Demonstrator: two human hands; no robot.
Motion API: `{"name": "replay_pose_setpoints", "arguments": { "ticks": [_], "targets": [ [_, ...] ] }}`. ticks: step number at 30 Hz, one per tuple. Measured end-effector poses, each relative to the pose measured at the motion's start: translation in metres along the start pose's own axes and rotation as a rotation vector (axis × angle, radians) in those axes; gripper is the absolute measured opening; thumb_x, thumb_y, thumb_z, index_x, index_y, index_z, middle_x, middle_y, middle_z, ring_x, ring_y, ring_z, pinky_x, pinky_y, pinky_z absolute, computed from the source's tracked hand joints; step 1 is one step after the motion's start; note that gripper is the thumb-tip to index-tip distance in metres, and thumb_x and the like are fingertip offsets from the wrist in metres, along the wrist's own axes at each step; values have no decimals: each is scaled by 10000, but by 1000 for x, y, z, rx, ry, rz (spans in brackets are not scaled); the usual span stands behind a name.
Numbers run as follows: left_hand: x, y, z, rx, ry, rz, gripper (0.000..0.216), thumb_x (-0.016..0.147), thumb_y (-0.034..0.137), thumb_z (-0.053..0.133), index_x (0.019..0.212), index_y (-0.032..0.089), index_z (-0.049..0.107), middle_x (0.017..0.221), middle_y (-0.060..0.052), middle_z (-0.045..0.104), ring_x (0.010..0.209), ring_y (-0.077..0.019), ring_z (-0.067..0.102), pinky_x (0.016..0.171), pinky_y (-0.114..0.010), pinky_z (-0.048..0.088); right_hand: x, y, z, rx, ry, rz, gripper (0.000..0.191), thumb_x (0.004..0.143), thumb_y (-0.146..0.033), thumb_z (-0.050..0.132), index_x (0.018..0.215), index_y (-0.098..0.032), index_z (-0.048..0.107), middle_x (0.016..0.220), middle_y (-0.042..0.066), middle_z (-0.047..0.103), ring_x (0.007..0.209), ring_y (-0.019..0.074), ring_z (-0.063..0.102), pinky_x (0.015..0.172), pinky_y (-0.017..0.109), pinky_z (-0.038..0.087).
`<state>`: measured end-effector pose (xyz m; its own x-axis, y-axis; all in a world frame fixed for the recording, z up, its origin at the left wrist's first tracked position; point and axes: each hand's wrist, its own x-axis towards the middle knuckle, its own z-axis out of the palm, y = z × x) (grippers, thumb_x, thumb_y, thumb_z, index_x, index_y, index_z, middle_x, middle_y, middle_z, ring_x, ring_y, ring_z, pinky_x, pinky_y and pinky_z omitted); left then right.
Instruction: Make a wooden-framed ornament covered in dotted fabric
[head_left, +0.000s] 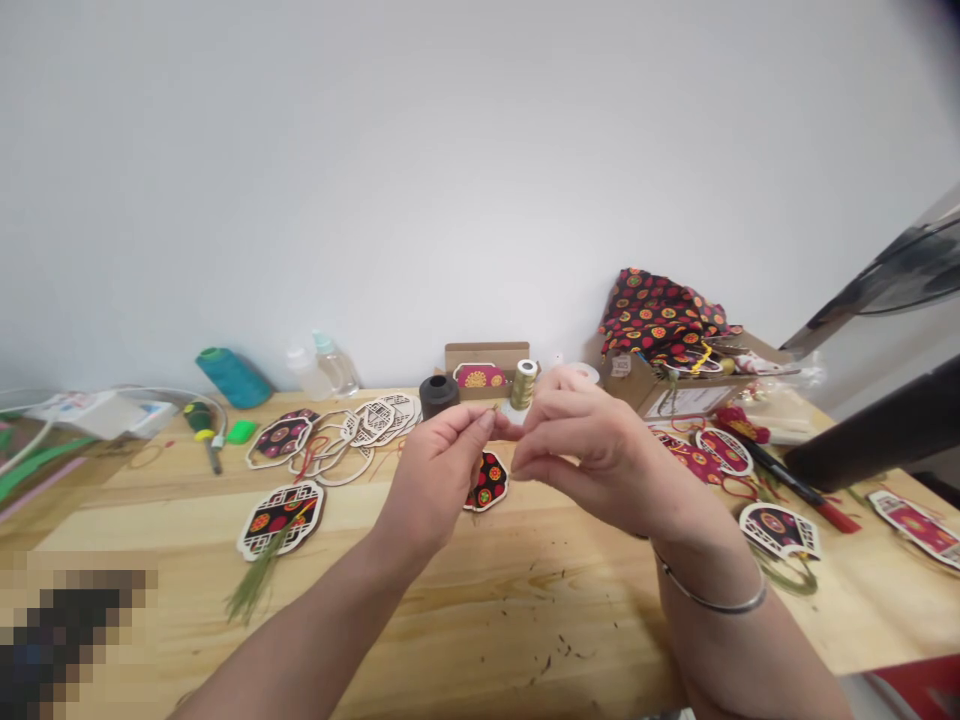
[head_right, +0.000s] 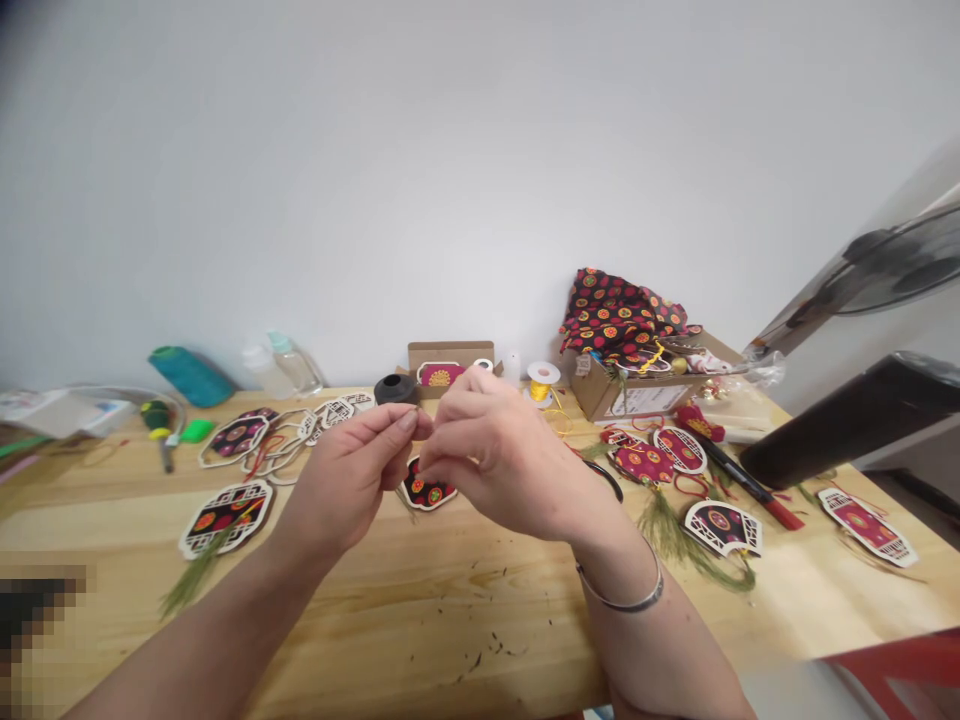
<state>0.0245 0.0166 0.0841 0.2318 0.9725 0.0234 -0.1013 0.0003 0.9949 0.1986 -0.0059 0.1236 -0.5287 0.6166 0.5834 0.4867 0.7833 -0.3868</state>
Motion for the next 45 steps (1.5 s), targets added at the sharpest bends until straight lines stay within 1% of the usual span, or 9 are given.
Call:
{"name": "replay_pose_setpoints", "arguments": {
  "ticks": [2,5,8,12,25,34,37,40,45],
  "targets": [
    [0,0,1,-8,-10,-8,245,845,411,649,783,175,668,471,71,373,452,-70,270,434,-206,207,0,1,0,38,-28,-23,162,881,-132,643,748,-209,691,735,-3,582,830,155,502,773,319,427],
    [-3,1,3,-46,-72,-13,245,844,403,658,755,175,656,486,68,390,456,-66,276,430,-200,208,2,7,4,28,81,-6,151,865,-136,667,735,-209,692,698,-11,554,799,152,499,758,318,419],
    [-5,1,4,-53,-114,-4,231,867,391,634,799,173,674,538,42,490,466,-66,292,434,-202,232,4,14,8,-5,157,59,164,864,-154,666,715,-215,692,654,-18,533,751,148,490,749,324,416],
    [-6,-1,3,-52,-131,-28,236,886,377,605,811,164,673,617,-2,607,460,-60,312,433,-204,244,6,19,10,-1,165,97,156,855,-165,668,708,-211,685,648,-17,550,735,148,495,748,321,410],
    [-4,-2,2,-13,-106,-49,188,898,335,588,866,170,671,562,38,551,471,-57,353,442,-189,245,6,16,11,-38,145,190,149,868,-181,647,720,-186,669,654,-14,557,747,146,480,730,296,375],
    [-7,-3,2,34,-97,23,242,917,346,570,762,169,625,546,53,474,497,-58,366,455,-191,255,7,18,11,64,180,275,102,809,-158,708,716,-189,679,657,-30,565,731,132,509,724,287,393],
    [-8,-4,2,51,-82,47,256,923,355,560,750,172,606,553,56,458,504,-58,366,456,-191,257,8,20,11,95,201,308,53,784,-167,744,767,-180,695,688,-27,605,733,126,539,720,280,412],
    [-8,-6,1,60,-82,64,285,923,362,559,713,170,575,548,57,448,500,-57,360,457,-195,259,9,23,11,129,199,314,108,770,-177,770,862,-173,715,743,-12,663,773,136,577,753,290,435],
    [-6,-6,1,92,-83,77,287,927,359,550,709,172,561,554,54,448,509,-62,358,468,-203,266,8,27,12,212,152,291,137,818,-172,729,952,-202,739,787,-7,708,789,138,601,770,300,458]
  ]
}}
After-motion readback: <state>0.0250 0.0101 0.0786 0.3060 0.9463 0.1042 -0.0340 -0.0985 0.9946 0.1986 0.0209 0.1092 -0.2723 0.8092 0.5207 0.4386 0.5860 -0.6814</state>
